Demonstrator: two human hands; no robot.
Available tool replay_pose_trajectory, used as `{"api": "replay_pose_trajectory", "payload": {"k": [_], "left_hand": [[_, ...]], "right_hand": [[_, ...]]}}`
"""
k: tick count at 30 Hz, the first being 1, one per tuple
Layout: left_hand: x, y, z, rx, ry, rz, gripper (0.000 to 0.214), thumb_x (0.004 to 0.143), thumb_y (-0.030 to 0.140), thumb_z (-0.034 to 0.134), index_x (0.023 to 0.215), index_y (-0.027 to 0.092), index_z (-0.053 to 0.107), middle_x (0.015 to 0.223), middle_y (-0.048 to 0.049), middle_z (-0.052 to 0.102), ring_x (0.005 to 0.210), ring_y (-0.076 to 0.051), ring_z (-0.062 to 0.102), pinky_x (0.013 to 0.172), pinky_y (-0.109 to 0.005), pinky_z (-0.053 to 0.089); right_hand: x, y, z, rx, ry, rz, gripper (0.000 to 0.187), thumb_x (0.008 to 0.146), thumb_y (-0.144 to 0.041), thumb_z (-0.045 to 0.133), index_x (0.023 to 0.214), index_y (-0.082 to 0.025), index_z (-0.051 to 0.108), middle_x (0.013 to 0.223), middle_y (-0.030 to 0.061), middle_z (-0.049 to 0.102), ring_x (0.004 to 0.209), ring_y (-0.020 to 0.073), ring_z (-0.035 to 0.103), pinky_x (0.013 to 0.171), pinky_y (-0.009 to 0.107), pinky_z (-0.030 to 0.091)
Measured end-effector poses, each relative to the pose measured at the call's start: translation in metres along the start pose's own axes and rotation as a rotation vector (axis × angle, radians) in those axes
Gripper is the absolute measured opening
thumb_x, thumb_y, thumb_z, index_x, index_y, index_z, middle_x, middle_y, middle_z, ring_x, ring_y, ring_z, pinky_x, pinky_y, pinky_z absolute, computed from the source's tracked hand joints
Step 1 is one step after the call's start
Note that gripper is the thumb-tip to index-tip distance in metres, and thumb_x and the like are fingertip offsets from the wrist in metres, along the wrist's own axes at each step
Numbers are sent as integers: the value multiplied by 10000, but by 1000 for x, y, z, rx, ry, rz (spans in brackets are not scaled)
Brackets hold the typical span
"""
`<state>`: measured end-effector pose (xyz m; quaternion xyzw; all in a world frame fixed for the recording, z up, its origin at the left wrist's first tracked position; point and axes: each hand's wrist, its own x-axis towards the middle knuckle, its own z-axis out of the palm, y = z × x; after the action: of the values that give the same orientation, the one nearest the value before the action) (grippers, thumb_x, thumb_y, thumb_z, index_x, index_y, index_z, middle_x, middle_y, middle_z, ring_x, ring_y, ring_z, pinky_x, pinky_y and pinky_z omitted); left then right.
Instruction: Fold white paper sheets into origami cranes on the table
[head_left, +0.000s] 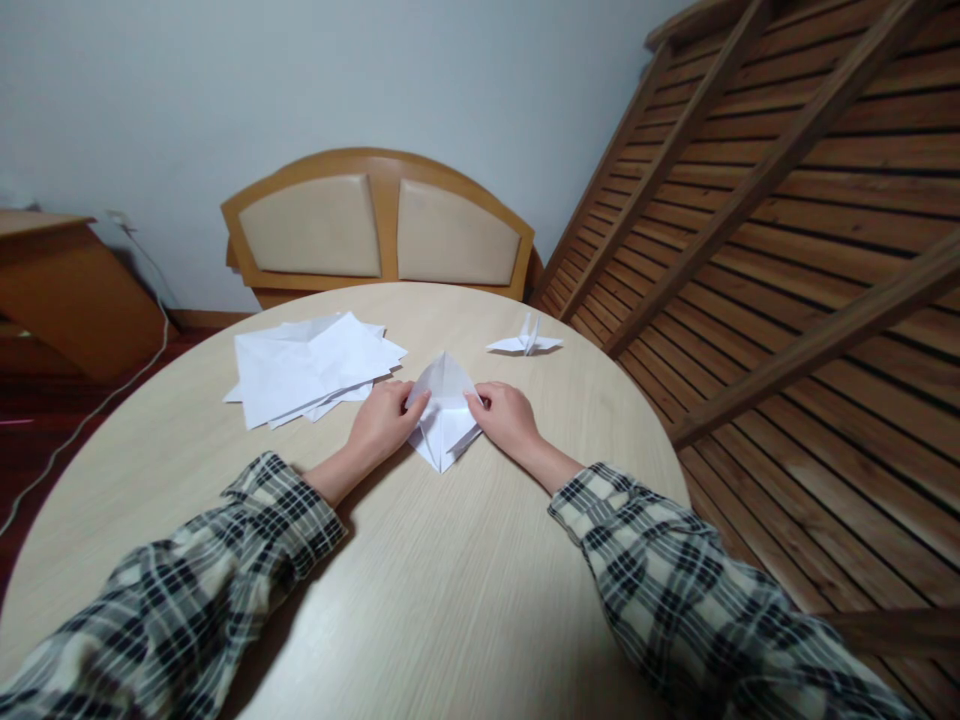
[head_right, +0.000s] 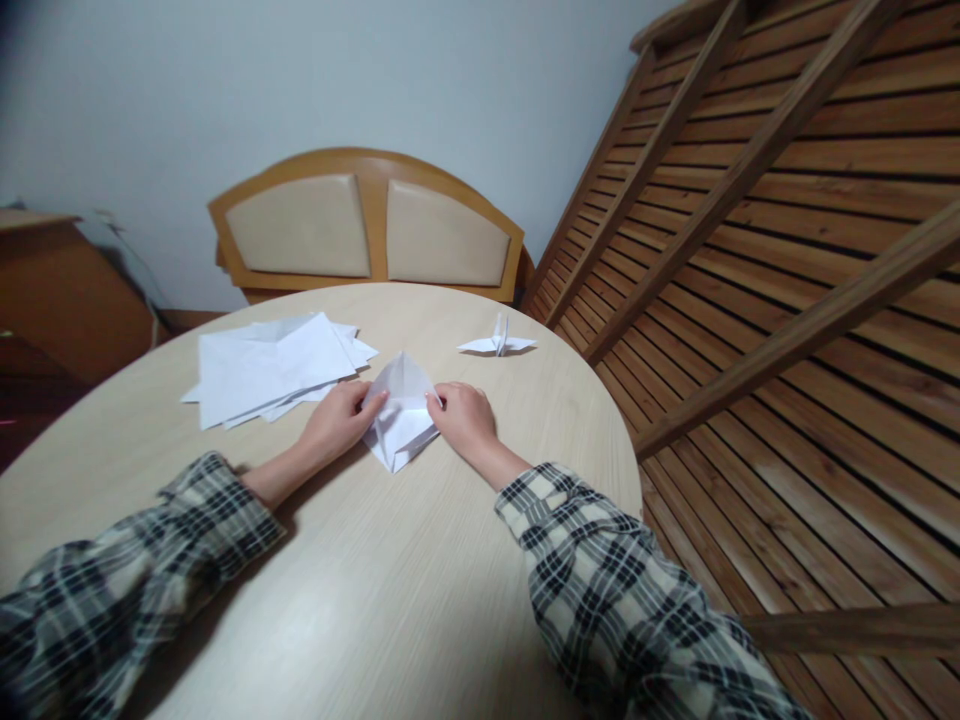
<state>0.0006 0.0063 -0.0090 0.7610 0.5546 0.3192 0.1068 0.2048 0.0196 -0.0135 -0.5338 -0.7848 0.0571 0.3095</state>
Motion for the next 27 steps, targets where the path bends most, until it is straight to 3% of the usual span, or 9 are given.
{"api": "replay_pose_trajectory", "payload": {"k": [6, 9, 12, 17, 27], "left_hand": [[-2, 0, -6, -196, 10, -76, 461, 991, 424, 256, 732, 195, 562, 760, -69, 645, 719, -221, 562, 712, -368, 414], [-2, -3, -7, -357, 36, -153, 442, 980, 401, 268, 958, 168, 643, 905, -85, 690, 859, -234, 610, 788, -376, 461], [-1, -7, -6, -466, 50, -216, 410, 959, 401, 329, 1078, 160, 638, 913, -86, 690, 864, -223, 628, 766, -357, 490], [1, -10, -3, -498, 23, -133, 289, 895, 370, 471, 1011, 169, 643, 988, -91, 687, 900, -211, 619, 813, -345, 478], [1, -10, -1, -445, -60, -65, 297, 901, 376, 459, 1010, 178, 652, 951, -80, 693, 842, -204, 604, 773, -344, 472]], "right_hand": [[0, 3, 1, 36, -15, 42, 317, 902, -312, 528, 620, -187, 601, 651, 22, 603, 615, 140, 484, 572, 284, 254], [1, 6, 2, 79, -17, 64, 314, 898, -322, 531, 627, -188, 619, 641, 20, 600, 603, 141, 487, 561, 281, 254], [1, 9, 3, 126, -21, 105, 299, 891, -332, 535, 656, -187, 650, 636, 17, 606, 590, 139, 488, 556, 273, 259], [2, 11, 4, 162, -34, 137, 302, 885, -336, 535, 658, -177, 654, 616, 15, 597, 569, 132, 476, 549, 268, 258], [1, 8, 3, 196, -47, 58, 319, 888, -321, 521, 609, -178, 584, 575, -4, 530, 556, 126, 466, 540, 270, 261]]}}
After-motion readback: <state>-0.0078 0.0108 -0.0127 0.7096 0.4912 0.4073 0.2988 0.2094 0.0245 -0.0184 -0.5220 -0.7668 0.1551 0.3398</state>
